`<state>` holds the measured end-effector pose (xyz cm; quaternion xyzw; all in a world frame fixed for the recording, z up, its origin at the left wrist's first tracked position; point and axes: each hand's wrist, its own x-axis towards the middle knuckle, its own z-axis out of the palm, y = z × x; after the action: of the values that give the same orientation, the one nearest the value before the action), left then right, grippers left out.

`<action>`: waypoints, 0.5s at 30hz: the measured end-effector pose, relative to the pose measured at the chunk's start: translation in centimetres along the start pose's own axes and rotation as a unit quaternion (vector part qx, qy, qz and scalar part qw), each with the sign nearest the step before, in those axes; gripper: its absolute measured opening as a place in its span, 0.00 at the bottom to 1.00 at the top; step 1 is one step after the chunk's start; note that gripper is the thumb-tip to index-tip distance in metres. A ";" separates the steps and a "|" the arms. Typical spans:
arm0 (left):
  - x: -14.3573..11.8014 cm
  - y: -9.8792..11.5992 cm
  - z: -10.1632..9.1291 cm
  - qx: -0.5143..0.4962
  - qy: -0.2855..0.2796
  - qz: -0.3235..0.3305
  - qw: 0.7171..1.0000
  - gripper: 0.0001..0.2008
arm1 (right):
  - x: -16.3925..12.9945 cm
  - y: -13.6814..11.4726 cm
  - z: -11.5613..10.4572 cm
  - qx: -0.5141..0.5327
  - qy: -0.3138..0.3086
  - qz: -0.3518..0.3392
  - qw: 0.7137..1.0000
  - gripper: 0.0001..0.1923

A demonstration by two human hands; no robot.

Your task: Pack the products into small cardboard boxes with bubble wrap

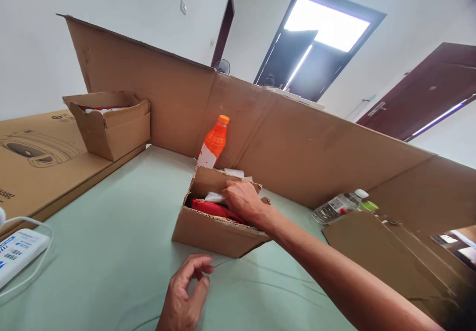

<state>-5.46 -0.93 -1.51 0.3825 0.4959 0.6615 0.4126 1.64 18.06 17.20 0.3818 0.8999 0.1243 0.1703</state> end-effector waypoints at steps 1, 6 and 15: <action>-0.1 -0.2 0.1 -0.003 -0.004 -0.007 1.000 0.11 | 0.5 -0.1 0.3 0.003 -0.012 -0.004 1.000 0.13; -0.2 0.1 -0.1 -0.001 -0.025 -0.054 0.998 0.12 | 0.0 0.7 0.6 0.022 -0.066 -0.032 0.997 0.12; 0.0 0.5 -0.3 0.034 -0.008 -0.072 0.997 0.13 | 0.7 0.5 -0.1 0.086 -0.070 -0.066 0.992 0.14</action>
<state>-5.87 -1.11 -1.10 0.3649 0.5407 0.6096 0.4504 1.46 18.93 17.27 0.3421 0.9164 0.0081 0.2076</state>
